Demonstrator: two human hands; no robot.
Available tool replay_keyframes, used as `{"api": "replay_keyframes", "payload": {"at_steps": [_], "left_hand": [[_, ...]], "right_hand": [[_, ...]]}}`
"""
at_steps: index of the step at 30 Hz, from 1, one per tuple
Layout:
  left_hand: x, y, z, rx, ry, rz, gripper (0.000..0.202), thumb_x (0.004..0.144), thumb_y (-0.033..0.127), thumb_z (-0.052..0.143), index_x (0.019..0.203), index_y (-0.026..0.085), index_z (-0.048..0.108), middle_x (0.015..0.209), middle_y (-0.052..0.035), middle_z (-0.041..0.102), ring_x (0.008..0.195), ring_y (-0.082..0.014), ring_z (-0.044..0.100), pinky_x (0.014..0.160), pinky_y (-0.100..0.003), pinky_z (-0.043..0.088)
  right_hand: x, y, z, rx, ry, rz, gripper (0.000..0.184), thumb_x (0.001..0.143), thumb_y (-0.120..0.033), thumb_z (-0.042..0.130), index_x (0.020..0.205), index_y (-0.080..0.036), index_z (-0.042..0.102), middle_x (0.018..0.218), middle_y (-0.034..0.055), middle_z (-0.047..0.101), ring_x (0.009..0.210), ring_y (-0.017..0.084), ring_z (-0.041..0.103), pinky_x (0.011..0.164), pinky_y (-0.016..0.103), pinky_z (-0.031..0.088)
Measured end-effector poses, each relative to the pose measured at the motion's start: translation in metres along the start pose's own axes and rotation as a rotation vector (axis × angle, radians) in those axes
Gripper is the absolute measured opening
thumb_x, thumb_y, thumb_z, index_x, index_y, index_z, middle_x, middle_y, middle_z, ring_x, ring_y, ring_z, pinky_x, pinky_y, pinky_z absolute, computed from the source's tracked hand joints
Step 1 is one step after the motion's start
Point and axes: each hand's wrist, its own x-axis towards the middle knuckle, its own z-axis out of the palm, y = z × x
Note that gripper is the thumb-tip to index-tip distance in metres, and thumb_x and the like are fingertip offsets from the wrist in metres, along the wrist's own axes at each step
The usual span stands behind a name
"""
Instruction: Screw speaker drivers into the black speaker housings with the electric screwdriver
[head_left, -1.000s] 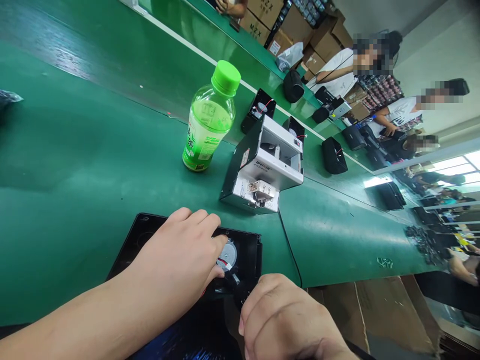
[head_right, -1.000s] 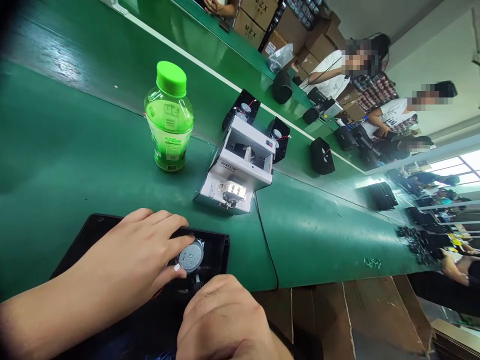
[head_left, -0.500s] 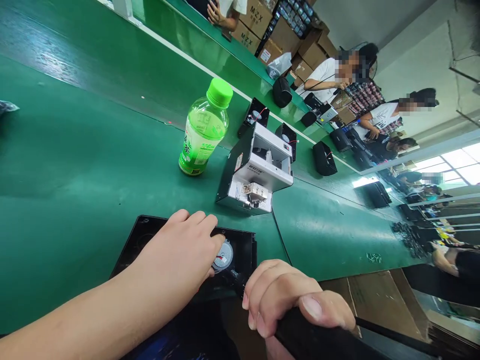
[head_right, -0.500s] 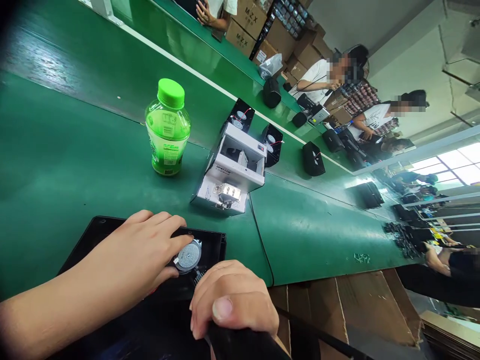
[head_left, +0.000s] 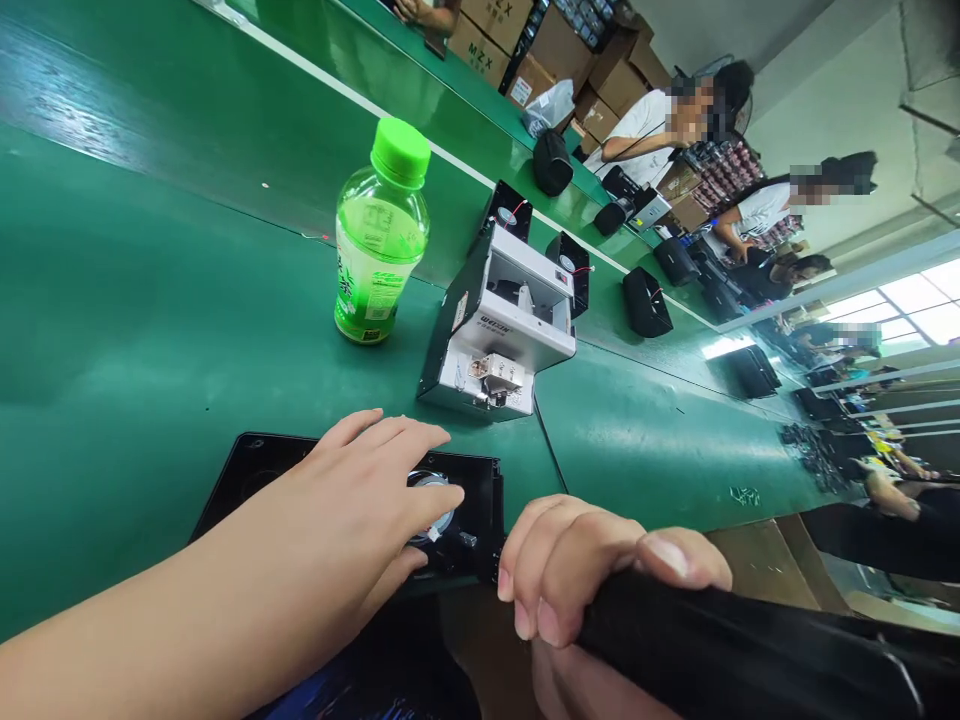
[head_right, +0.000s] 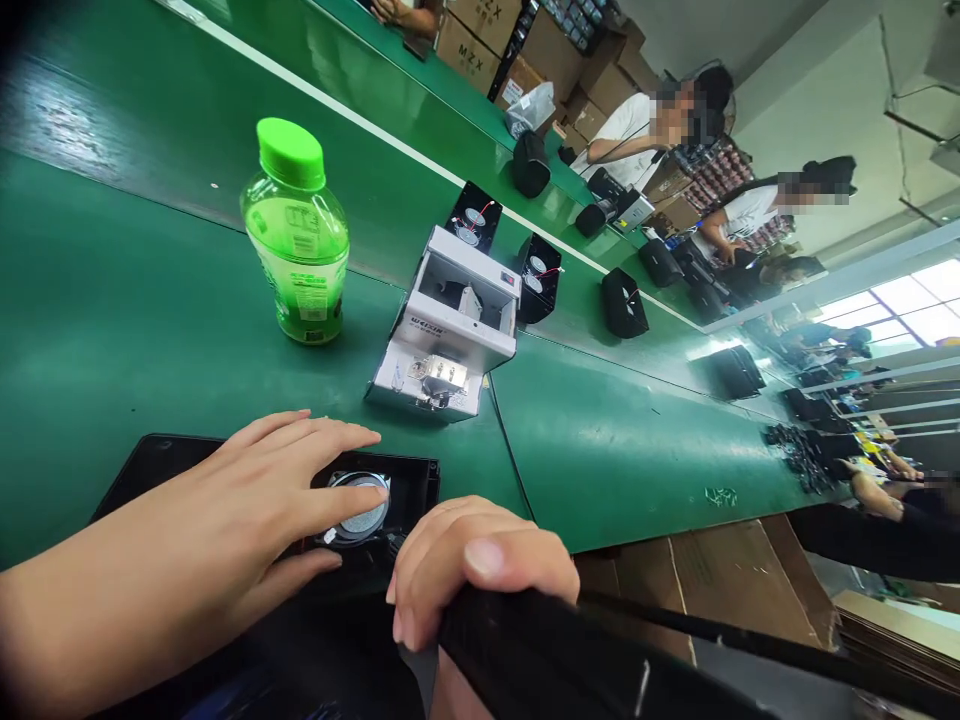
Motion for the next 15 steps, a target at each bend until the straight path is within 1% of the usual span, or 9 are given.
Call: {"api": "replay_keyframes", "payload": {"at_steps": [2, 3, 5, 7, 10, 12, 14, 15], "left_hand": [[0.0, -0.001, -0.003, 0.023, -0.009, 0.036, 0.041, 0.094, 0.016, 0.091, 0.131, 0.033, 0.093, 0.163, -0.0159, 0.088, 0.154, -0.0416, 0.084, 0.131, -0.073, 0.067], [0.0, -0.002, -0.004, 0.039, -0.015, 0.053, 0.04, 0.094, 0.015, 0.088, 0.13, 0.032, 0.093, 0.162, -0.0169, 0.088, 0.153, -0.0417, 0.084, 0.13, -0.074, 0.069], [0.0, -0.004, -0.002, 0.071, -0.018, 0.082, 0.041, 0.094, 0.014, 0.085, 0.13, 0.031, 0.094, 0.161, -0.0181, 0.089, 0.149, -0.0418, 0.086, 0.127, -0.073, 0.072], [0.0, -0.005, 0.002, 0.104, -0.011, 0.101, 0.042, 0.095, 0.014, 0.082, 0.132, 0.029, 0.094, 0.161, -0.0196, 0.089, 0.147, -0.0426, 0.087, 0.125, -0.074, 0.074], [0.002, -0.004, 0.005, 0.111, 0.008, 0.12, 0.045, 0.098, 0.013, 0.074, 0.135, 0.03, 0.094, 0.16, -0.0189, 0.089, 0.145, -0.0424, 0.087, 0.124, -0.076, 0.075], [0.005, -0.001, 0.004, 0.075, 0.028, 0.125, 0.043, 0.102, 0.013, 0.07, 0.133, 0.033, 0.093, 0.157, -0.0153, 0.09, 0.145, -0.0403, 0.087, 0.126, -0.075, 0.073], [0.008, 0.004, 0.003, 0.033, 0.067, 0.133, 0.037, 0.107, 0.015, 0.069, 0.127, 0.034, 0.093, 0.153, -0.0124, 0.091, 0.144, -0.038, 0.087, 0.128, -0.071, 0.071], [0.009, 0.007, 0.003, 0.022, 0.09, 0.139, 0.033, 0.109, 0.016, 0.069, 0.124, 0.033, 0.093, 0.152, -0.0117, 0.092, 0.144, -0.0373, 0.087, 0.129, -0.069, 0.07]], "right_hand": [[-0.016, 0.001, -0.006, 0.033, 0.047, -0.068, 0.03, 0.135, -0.047, 0.067, 0.153, -0.048, 0.091, 0.07, -0.0054, 0.078, 0.053, 0.021, 0.076, 0.062, 0.04, 0.076], [-0.02, 0.002, -0.008, 0.045, 0.06, -0.088, 0.032, 0.136, -0.047, 0.064, 0.155, -0.047, 0.091, 0.069, -0.006, 0.078, 0.052, 0.021, 0.076, 0.062, 0.039, 0.076], [-0.024, 0.006, -0.009, 0.052, 0.074, -0.084, 0.031, 0.136, -0.048, 0.065, 0.154, -0.045, 0.091, 0.07, -0.0059, 0.079, 0.053, 0.021, 0.078, 0.063, 0.039, 0.076], [-0.022, 0.011, -0.009, 0.058, 0.093, -0.11, 0.029, 0.135, -0.046, 0.066, 0.151, -0.043, 0.09, 0.069, -0.0065, 0.079, 0.05, 0.021, 0.076, 0.059, 0.036, 0.074], [-0.02, 0.015, -0.011, 0.081, 0.096, -0.198, 0.03, 0.138, -0.038, 0.061, 0.148, -0.038, 0.089, 0.066, -0.0084, 0.078, 0.043, 0.018, 0.071, 0.052, 0.03, 0.07], [-0.021, 0.011, -0.013, 0.092, 0.081, -0.182, 0.032, 0.138, -0.036, 0.059, 0.152, -0.039, 0.088, 0.069, -0.0083, 0.08, 0.046, 0.018, 0.074, 0.056, 0.031, 0.074], [-0.023, 0.003, -0.016, 0.111, 0.098, -0.146, 0.032, 0.138, -0.038, 0.063, 0.156, -0.041, 0.089, 0.071, -0.0085, 0.08, 0.051, 0.018, 0.077, 0.063, 0.033, 0.077], [-0.023, -0.001, -0.018, 0.129, 0.116, -0.137, 0.03, 0.137, -0.038, 0.066, 0.155, -0.041, 0.09, 0.071, -0.0093, 0.079, 0.052, 0.017, 0.077, 0.065, 0.033, 0.078]]}}
